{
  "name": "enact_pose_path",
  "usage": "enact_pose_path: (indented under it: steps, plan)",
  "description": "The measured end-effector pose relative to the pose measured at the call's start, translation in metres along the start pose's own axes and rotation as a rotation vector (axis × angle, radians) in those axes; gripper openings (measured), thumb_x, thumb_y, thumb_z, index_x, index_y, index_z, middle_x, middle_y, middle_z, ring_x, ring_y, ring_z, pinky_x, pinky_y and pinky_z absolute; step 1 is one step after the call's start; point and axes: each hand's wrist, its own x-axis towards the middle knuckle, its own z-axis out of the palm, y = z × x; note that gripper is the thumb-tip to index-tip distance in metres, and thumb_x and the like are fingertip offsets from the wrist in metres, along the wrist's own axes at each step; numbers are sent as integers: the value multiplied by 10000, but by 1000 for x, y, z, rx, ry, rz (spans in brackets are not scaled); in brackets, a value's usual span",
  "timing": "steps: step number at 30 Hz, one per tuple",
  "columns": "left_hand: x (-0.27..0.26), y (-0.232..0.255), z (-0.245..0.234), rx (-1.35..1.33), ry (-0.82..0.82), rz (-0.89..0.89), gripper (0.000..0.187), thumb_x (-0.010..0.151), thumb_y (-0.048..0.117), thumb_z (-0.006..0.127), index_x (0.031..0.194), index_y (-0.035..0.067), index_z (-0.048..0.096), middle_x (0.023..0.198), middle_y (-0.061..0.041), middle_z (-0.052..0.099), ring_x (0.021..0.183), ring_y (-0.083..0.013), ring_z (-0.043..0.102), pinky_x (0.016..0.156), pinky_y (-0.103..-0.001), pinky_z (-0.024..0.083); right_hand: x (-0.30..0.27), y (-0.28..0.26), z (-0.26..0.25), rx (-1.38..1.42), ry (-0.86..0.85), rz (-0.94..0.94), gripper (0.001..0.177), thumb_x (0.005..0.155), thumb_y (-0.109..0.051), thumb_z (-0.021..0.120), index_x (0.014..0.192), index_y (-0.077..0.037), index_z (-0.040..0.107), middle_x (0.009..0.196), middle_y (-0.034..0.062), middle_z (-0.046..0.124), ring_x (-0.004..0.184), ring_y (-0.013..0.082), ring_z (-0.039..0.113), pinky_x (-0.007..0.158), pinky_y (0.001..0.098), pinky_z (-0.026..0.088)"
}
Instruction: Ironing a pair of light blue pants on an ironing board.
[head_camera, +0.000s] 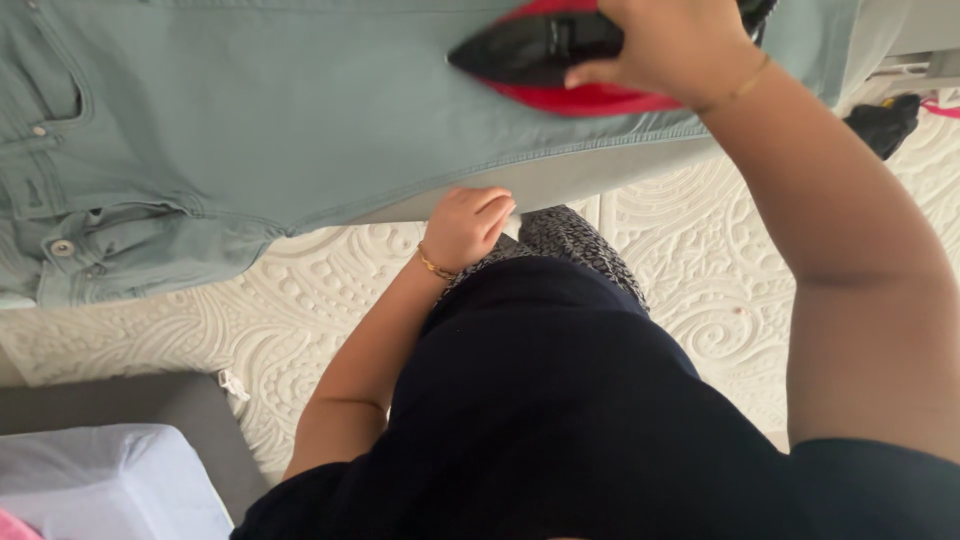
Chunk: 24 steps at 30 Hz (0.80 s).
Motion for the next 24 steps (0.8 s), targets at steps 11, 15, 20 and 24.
enact_pose_path:
  steps: [11,15,20,24]
  plan:
    - [39,29,33,131,248,-103,91,946,58,738,1022,34,695,1064,-73,726,910,-273,690,784,-398,528,-79,41,-16,-116,-184,-99,681,781,-735,782,904,-73,676,705,113,647,660,326,670,586,413,525]
    - [55,41,68,165,295,-150,86,951,80,723,1030,51,705,1076,-63,724,938,-272,688,800,-406,513,-117,74,-18,-118,-203,-50,639,796,-693,797,902,-76,671,718,102,654,658,319,670,585,408,525]
    - [66,56,104,150,263,-172,82,961,85,705,1033,47,699,1080,-65,719,951,-280,679,816,-415,507,-147,116,-25,-126,-196,-35,614,799,-662,821,891,-76,662,721,106,659,661,321,670,605,401,532]
    - [64,66,128,170,269,-201,85,950,84,703,1026,47,699,1073,-60,718,942,-282,680,827,-418,505,-158,133,-20,-152,-145,-77,601,793,-658,832,881,-88,666,727,101,662,664,317,672,598,398,528]
